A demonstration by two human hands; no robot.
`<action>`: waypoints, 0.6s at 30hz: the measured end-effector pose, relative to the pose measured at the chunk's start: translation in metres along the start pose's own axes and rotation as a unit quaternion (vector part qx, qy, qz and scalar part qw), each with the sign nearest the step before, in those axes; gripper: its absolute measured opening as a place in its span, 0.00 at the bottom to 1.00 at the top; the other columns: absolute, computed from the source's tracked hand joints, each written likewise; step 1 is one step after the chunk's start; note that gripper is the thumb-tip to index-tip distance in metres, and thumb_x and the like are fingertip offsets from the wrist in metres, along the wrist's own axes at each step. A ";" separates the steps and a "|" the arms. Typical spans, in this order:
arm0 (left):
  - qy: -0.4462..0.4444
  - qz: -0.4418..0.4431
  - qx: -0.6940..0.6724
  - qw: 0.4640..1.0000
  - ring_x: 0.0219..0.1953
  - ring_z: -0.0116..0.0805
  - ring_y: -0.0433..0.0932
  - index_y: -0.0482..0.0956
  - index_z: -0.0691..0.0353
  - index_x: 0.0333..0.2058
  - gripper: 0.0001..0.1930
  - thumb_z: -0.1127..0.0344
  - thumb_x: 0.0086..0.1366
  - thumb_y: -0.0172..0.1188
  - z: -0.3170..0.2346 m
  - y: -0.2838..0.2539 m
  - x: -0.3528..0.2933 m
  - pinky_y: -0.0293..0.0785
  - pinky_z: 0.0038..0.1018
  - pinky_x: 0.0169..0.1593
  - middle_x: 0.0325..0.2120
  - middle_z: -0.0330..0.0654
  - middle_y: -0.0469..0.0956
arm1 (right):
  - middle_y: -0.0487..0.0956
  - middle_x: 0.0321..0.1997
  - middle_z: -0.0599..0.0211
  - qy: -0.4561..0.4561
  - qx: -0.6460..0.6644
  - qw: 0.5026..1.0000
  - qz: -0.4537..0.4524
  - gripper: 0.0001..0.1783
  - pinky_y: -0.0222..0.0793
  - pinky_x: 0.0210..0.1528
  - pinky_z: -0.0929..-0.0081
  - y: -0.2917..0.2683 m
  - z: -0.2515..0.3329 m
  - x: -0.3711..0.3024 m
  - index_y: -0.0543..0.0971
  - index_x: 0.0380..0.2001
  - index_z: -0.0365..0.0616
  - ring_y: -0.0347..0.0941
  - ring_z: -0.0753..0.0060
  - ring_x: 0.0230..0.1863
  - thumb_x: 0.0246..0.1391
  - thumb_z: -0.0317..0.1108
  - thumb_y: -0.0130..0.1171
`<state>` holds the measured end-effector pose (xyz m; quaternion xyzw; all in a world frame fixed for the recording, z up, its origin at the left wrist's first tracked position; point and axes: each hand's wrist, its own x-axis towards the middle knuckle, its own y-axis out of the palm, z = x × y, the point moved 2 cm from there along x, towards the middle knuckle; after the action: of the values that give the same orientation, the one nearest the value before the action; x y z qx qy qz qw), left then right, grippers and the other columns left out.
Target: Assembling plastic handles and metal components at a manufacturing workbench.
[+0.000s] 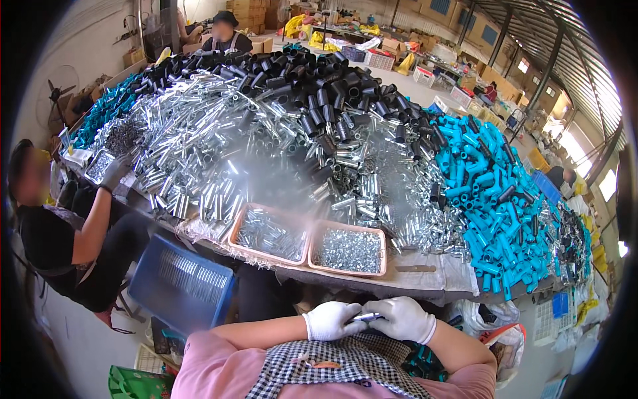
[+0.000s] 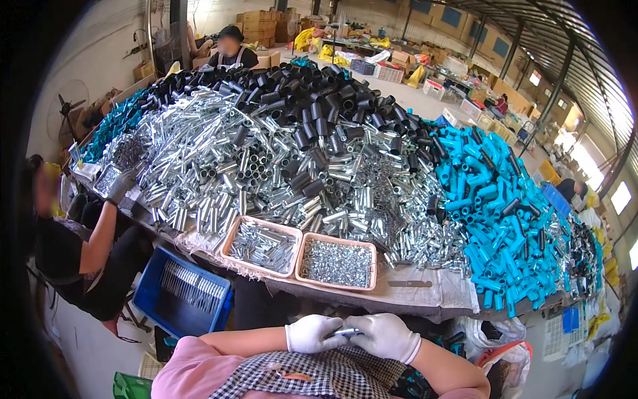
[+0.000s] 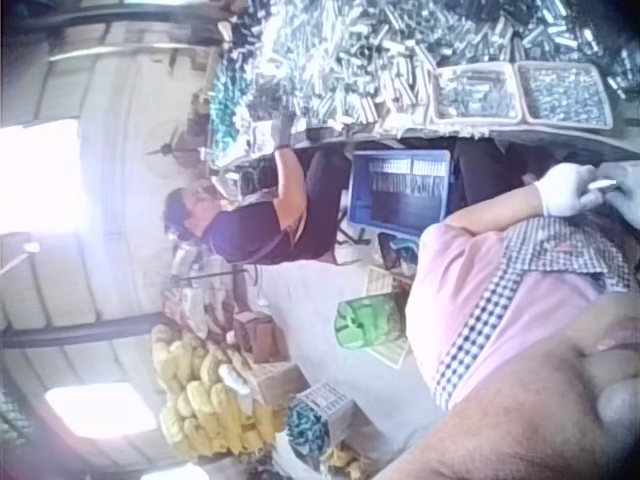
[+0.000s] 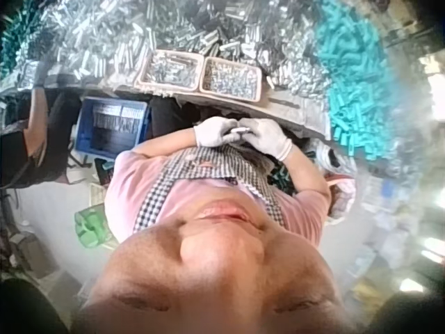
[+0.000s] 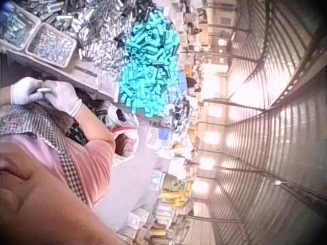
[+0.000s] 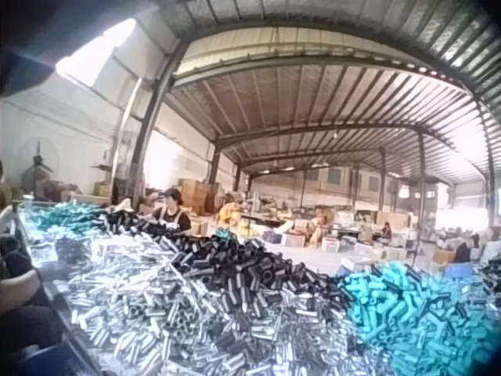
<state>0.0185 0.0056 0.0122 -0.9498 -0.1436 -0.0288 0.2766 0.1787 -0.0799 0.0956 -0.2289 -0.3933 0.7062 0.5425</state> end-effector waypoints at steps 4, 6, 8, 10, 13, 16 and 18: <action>-0.003 0.014 -0.005 1.000 0.28 0.56 0.78 0.74 0.65 0.41 0.18 0.53 0.65 0.58 -0.003 0.001 0.000 0.73 0.44 0.33 0.25 0.57 0.77 | 0.80 0.28 0.56 0.130 -0.087 0.978 0.139 0.18 0.72 0.30 0.57 0.002 -0.024 -0.009 0.80 0.34 0.45 0.78 0.49 0.30 0.55 0.50 0.60; -0.005 0.010 -0.007 1.000 0.28 0.56 0.78 0.74 0.65 0.41 0.19 0.53 0.65 0.58 -0.002 0.002 -0.002 0.73 0.44 0.33 0.25 0.57 0.77 | 0.80 0.27 0.56 0.093 -0.091 0.987 0.097 0.18 0.72 0.30 0.57 -0.008 -0.004 -0.007 0.79 0.34 0.44 0.78 0.49 0.29 0.54 0.49 0.60; -0.006 0.003 -0.009 1.000 0.28 0.56 0.78 0.74 0.65 0.41 0.19 0.53 0.65 0.58 -0.001 0.002 -0.001 0.73 0.44 0.33 0.25 0.57 0.77 | 0.79 0.25 0.55 -0.007 -0.073 0.996 -0.046 0.19 0.73 0.31 0.58 -0.012 0.009 -0.002 0.78 0.37 0.42 0.78 0.50 0.29 0.52 0.47 0.63; -0.018 0.006 0.005 1.000 0.31 0.58 0.78 0.74 0.64 0.42 0.20 0.50 0.65 0.57 0.000 0.001 0.000 0.73 0.46 0.36 0.25 0.57 0.77 | 0.80 0.27 0.55 -0.019 -0.029 0.999 0.012 0.19 0.74 0.32 0.59 -0.005 0.001 -0.003 0.77 0.42 0.43 0.78 0.50 0.29 0.51 0.44 0.63; 0.020 -0.007 -0.015 1.000 0.28 0.57 0.78 0.74 0.65 0.41 0.18 0.54 0.64 0.59 -0.006 0.004 0.004 0.73 0.44 0.32 0.24 0.57 0.77 | 0.81 0.26 0.56 0.165 0.043 0.980 0.105 0.16 0.74 0.32 0.61 -0.005 -0.015 -0.013 0.83 0.31 0.47 0.79 0.52 0.30 0.59 0.47 0.57; -0.016 0.041 -0.007 0.999 0.33 0.56 0.79 0.75 0.64 0.43 0.19 0.52 0.65 0.57 -0.010 -0.004 0.006 0.74 0.44 0.37 0.29 0.57 0.79 | 0.78 0.18 0.60 0.133 -0.130 0.981 0.052 0.14 0.72 0.25 0.59 -0.004 -0.015 -0.018 0.82 0.25 0.45 0.77 0.53 0.22 0.53 0.44 0.62; -0.003 0.000 0.002 1.000 0.33 0.55 0.80 0.75 0.64 0.43 0.20 0.52 0.64 0.58 0.005 0.004 0.002 0.75 0.43 0.37 0.30 0.56 0.79 | 0.80 0.29 0.56 0.029 -0.059 0.998 -0.002 0.21 0.73 0.34 0.59 -0.017 0.004 -0.005 0.78 0.37 0.44 0.79 0.51 0.33 0.45 0.47 0.68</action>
<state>0.0215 0.0056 0.0065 -0.9493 -0.1442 -0.0259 0.2781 0.1872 -0.0842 0.1115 -0.2800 -0.4190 0.6738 0.5404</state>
